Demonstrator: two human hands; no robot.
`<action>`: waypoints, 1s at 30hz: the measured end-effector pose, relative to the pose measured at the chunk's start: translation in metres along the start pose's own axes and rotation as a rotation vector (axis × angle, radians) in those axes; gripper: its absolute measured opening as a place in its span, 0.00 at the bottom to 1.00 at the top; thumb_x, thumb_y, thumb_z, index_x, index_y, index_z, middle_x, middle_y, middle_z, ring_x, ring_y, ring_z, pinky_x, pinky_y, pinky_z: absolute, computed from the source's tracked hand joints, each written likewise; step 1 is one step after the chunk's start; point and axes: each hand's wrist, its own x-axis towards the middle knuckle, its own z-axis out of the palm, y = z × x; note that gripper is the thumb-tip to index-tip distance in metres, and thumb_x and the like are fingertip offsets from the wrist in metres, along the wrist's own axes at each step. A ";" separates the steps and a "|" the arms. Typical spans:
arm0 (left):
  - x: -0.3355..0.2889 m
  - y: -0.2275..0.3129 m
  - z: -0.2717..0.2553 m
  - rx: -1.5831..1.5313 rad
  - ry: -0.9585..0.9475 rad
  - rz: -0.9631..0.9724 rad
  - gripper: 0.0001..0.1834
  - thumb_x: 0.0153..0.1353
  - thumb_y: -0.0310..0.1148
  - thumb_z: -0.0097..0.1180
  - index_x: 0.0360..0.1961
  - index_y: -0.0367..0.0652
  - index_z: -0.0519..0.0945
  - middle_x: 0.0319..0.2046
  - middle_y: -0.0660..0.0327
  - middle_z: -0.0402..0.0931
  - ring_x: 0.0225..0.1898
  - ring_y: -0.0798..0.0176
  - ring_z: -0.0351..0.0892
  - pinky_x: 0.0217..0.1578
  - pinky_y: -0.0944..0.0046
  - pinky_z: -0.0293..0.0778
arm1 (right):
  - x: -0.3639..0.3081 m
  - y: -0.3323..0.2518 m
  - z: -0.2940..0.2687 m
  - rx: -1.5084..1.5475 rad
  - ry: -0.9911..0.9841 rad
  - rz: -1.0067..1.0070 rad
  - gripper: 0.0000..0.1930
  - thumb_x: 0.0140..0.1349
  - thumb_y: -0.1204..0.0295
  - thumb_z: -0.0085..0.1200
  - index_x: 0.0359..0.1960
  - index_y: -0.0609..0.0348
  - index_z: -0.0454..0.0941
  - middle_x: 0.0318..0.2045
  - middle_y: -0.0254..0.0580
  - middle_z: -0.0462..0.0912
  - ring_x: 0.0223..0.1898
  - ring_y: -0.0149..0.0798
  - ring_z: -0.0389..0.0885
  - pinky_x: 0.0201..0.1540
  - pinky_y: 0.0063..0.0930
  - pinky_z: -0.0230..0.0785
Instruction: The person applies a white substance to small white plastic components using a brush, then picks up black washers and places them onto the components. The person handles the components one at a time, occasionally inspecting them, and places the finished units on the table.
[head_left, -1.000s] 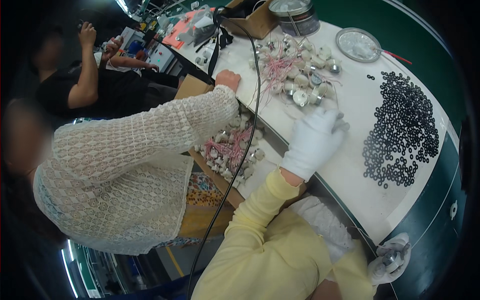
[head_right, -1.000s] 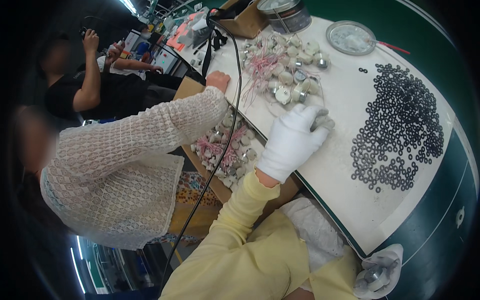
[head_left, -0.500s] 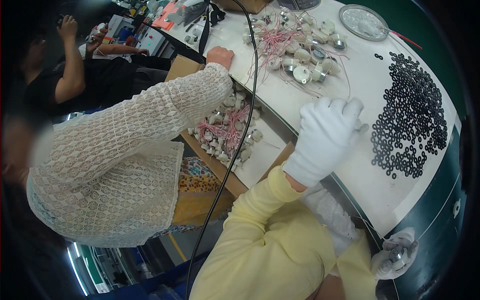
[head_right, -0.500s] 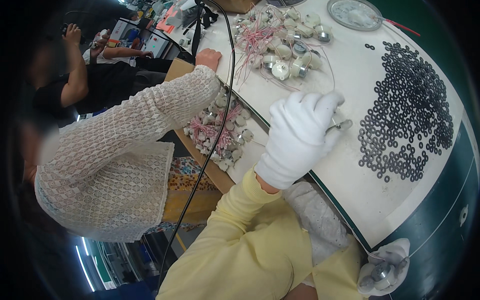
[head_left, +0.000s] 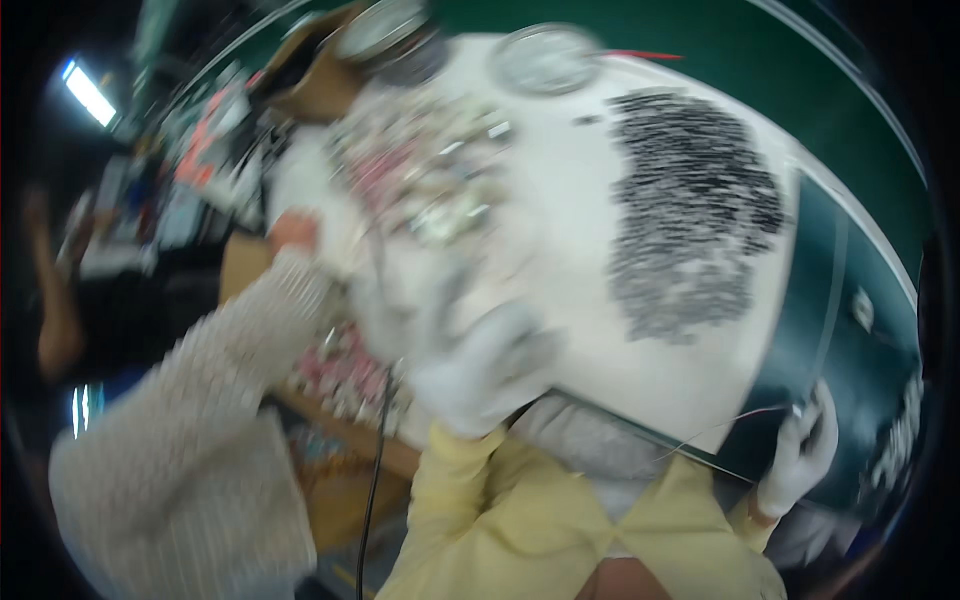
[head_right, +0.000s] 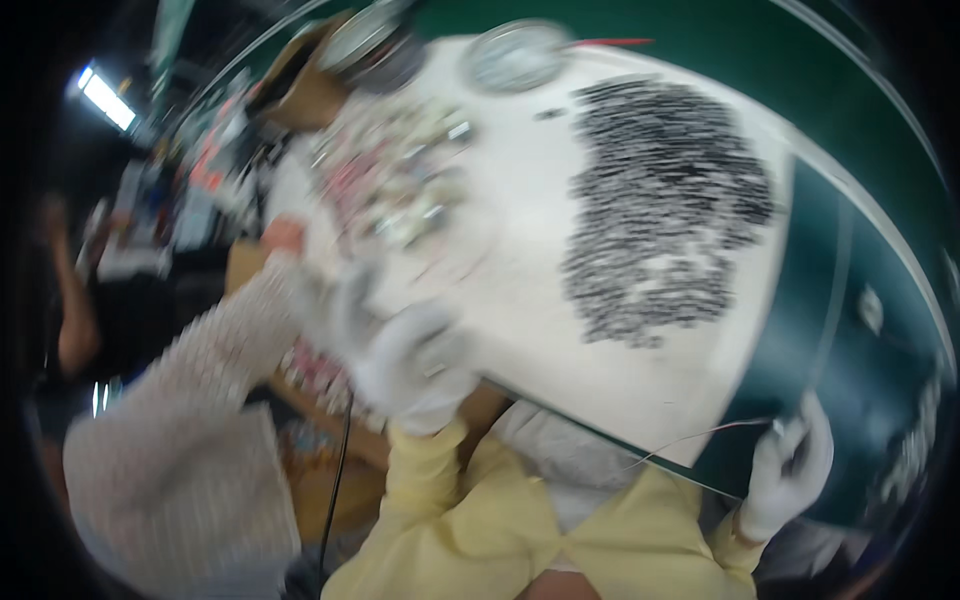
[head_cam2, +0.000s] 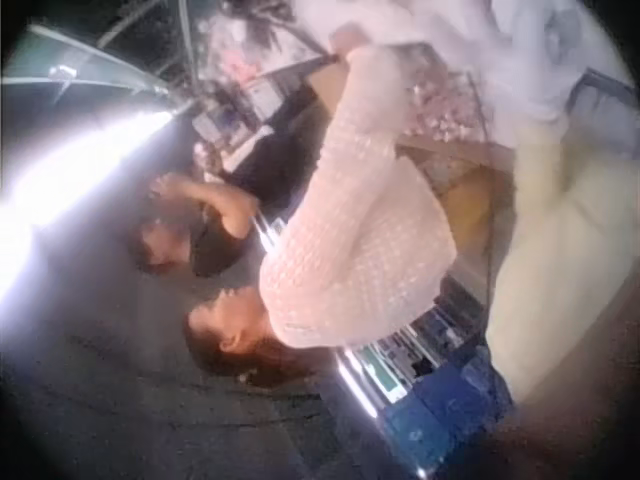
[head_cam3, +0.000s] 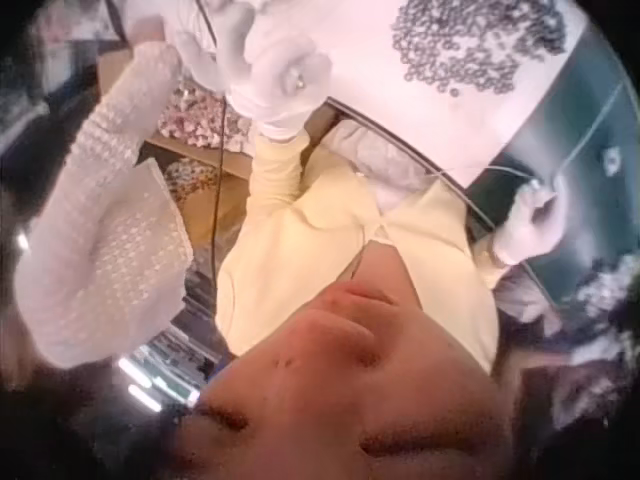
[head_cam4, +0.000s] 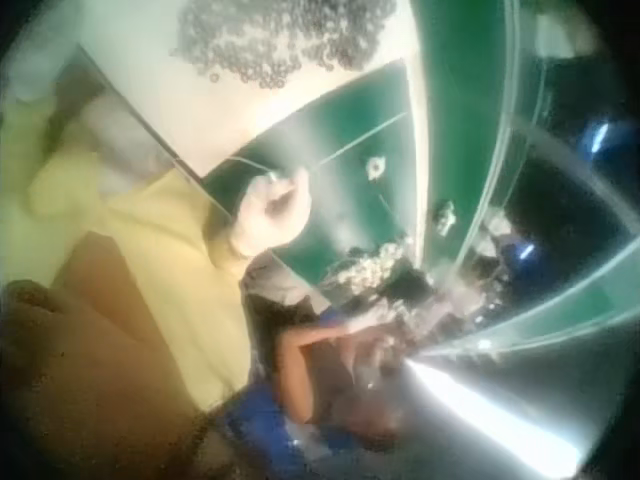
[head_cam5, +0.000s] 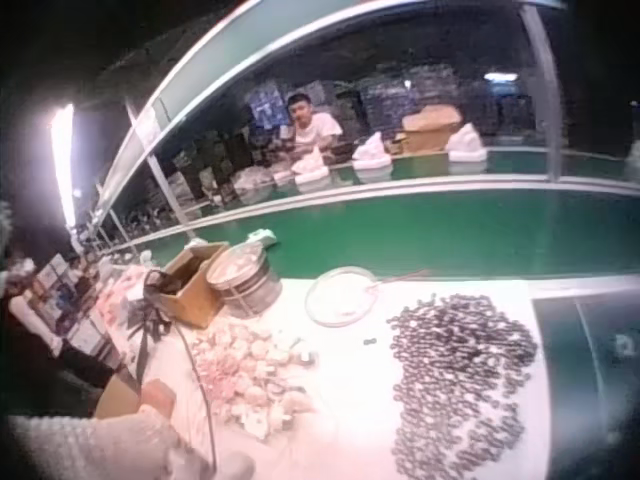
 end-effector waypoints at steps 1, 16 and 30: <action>-0.012 0.003 0.003 -0.075 0.079 -0.096 0.15 0.60 0.38 0.61 0.45 0.43 0.81 0.50 0.46 0.76 0.41 0.49 0.82 0.41 0.60 0.80 | 0.017 0.001 -0.009 -0.080 -0.043 0.001 0.21 0.58 0.76 0.61 0.54 0.70 0.76 0.27 0.36 0.76 0.30 0.35 0.72 0.39 0.27 0.66; -0.049 -0.028 0.029 -0.807 0.173 -0.555 0.23 0.76 0.50 0.38 0.47 0.38 0.70 0.40 0.54 0.70 0.41 0.58 0.71 0.48 0.59 0.70 | 0.099 0.055 -0.076 -0.830 -0.224 -0.112 0.22 0.53 0.62 0.67 0.49 0.52 0.80 0.29 0.38 0.83 0.31 0.46 0.83 0.34 0.40 0.72; -0.039 -0.004 0.012 -0.690 -0.040 -0.811 0.24 0.78 0.46 0.39 0.56 0.33 0.71 0.49 0.53 0.71 0.52 0.57 0.71 0.56 0.58 0.69 | 0.110 0.061 -0.052 -0.606 -0.112 0.107 0.12 0.56 0.72 0.64 0.40 0.61 0.81 0.32 0.44 0.87 0.31 0.39 0.87 0.36 0.29 0.78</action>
